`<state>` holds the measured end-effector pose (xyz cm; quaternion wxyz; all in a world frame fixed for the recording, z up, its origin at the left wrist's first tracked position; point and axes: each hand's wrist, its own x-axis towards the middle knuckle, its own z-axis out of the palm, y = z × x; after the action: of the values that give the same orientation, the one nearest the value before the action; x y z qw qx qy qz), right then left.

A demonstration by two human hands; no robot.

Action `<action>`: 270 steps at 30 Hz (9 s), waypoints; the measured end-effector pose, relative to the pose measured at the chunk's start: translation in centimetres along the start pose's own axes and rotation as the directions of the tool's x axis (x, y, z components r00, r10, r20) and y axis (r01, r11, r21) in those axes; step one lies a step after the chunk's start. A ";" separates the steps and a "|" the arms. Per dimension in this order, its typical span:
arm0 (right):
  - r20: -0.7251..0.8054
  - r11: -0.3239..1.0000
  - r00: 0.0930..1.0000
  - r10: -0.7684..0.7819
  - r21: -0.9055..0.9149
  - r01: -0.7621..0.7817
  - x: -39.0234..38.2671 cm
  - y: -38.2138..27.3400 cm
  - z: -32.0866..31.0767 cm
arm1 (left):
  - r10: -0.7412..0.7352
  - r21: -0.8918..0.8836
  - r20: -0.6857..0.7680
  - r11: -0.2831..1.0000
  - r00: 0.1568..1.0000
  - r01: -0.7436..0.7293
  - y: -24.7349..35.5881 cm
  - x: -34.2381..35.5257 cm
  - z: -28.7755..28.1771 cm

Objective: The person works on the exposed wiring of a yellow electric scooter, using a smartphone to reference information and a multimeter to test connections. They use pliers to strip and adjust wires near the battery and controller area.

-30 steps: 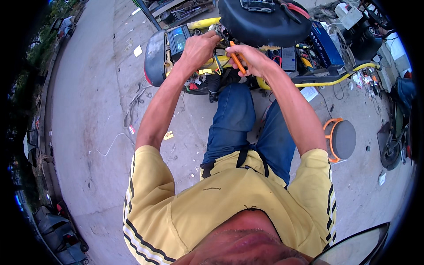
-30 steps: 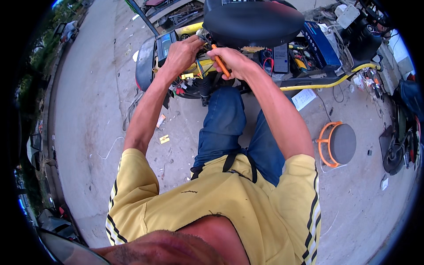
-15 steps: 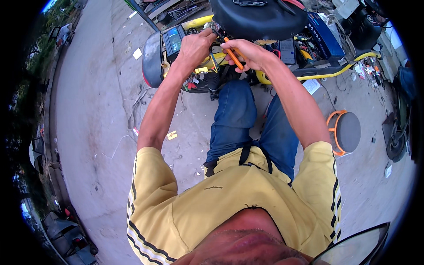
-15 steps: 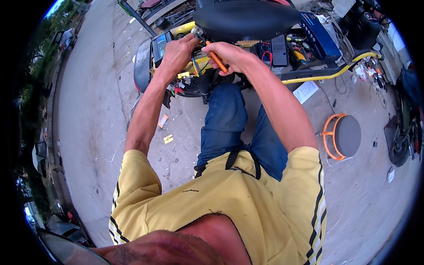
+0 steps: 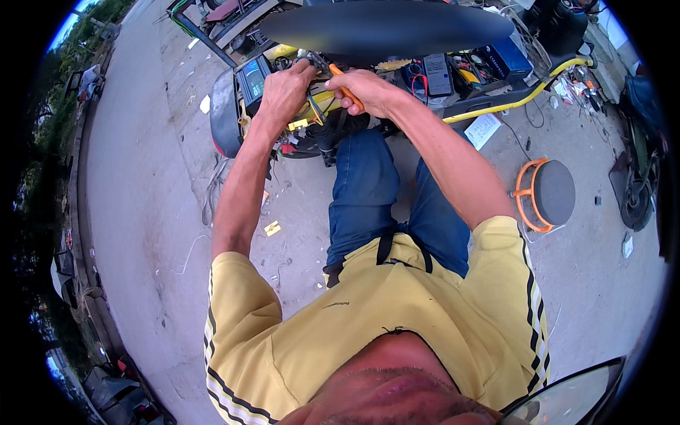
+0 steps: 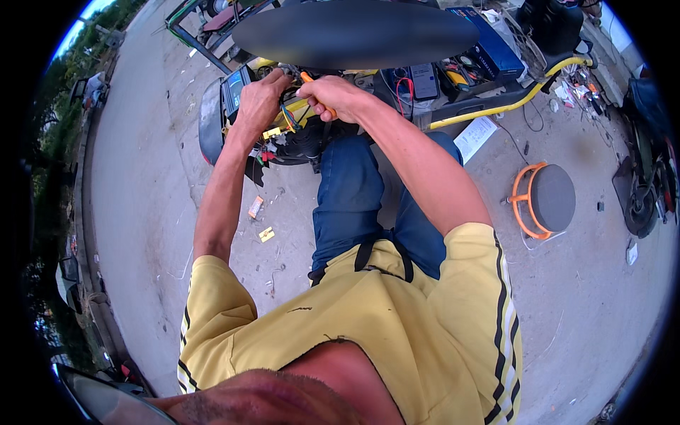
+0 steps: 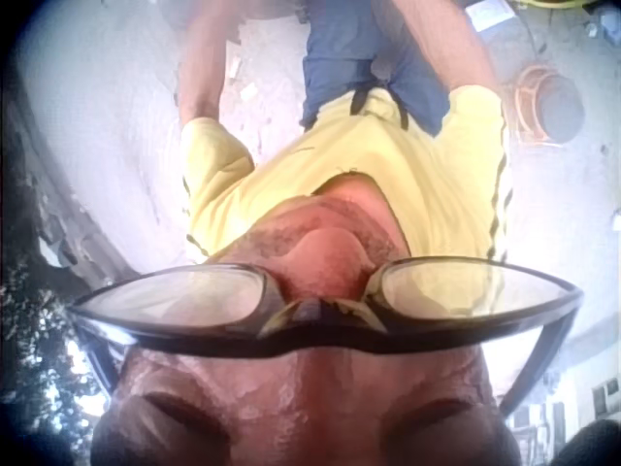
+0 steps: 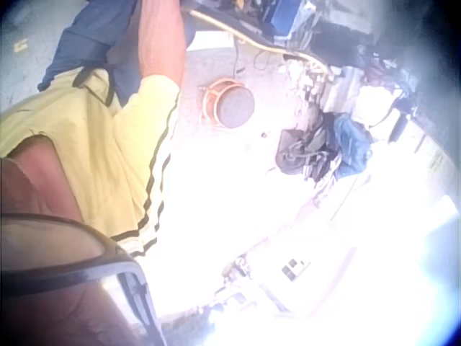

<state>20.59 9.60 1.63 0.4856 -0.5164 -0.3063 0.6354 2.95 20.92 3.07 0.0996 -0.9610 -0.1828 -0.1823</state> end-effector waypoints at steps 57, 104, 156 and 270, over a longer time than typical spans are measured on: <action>-0.172 0.380 0.754 -0.634 -0.919 0.109 -4.4 3.8 0.3 | -0.276 -0.826 0.481 0.175 0.832 0.535 -1.6 0.9 2.3; -0.157 0.404 0.715 -0.682 -0.895 0.189 -2.8 4.7 -0.9 | -0.028 -0.847 0.482 0.242 0.876 0.474 -1.0 2.0 2.4; -0.455 0.685 0.757 -0.469 -0.728 -0.013 -7.4 5.1 -1.2 | -0.213 -0.888 0.340 0.249 0.916 0.387 0.6 2.4 2.2; -0.494 0.819 0.825 -0.275 -0.570 -0.068 -8.7 7.1 -1.9 | -0.295 -0.821 0.417 0.284 0.860 0.496 -2.3 -0.2 -2.6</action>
<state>20.26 -1.18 -2.07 0.4138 -0.7795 -0.3543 0.3091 1.04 22.24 5.67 -0.5059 -0.7905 -0.2941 -0.1809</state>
